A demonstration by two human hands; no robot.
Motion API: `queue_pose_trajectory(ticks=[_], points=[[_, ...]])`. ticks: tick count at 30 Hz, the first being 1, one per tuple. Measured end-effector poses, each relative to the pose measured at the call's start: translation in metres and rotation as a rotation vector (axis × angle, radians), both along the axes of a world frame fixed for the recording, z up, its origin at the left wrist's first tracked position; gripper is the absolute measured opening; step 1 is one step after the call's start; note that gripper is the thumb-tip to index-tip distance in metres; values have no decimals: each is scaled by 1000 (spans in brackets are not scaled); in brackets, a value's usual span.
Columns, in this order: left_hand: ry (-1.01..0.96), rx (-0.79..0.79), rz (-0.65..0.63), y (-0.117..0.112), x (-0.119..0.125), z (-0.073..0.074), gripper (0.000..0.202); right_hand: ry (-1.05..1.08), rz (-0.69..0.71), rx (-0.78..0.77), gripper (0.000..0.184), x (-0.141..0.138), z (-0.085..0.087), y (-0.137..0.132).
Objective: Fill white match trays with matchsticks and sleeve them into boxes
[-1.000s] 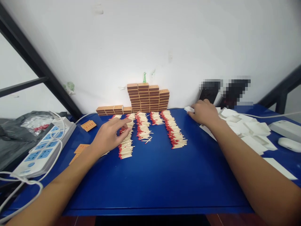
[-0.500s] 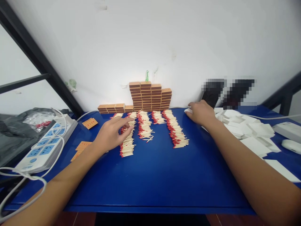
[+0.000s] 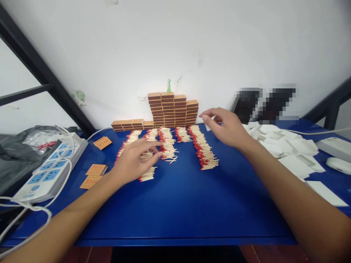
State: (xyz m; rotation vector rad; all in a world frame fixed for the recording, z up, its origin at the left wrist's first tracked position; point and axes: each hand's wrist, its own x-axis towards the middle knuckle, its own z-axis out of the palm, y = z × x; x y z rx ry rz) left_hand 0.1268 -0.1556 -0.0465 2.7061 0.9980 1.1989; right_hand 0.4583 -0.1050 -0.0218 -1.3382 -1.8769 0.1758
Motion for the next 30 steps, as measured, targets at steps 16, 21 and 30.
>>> queue_pose_trajectory(ticks=[16,21,30], points=[[-213,-340,49,-14,21,-2,29,417,686,-589,37,-49,5,-49],[-61,-284,-63,-17,21,-6,34,-34,236,-248,24,-5,19,-70],[84,-322,-255,-22,26,-13,33,-75,104,-415,46,43,-34,-94]])
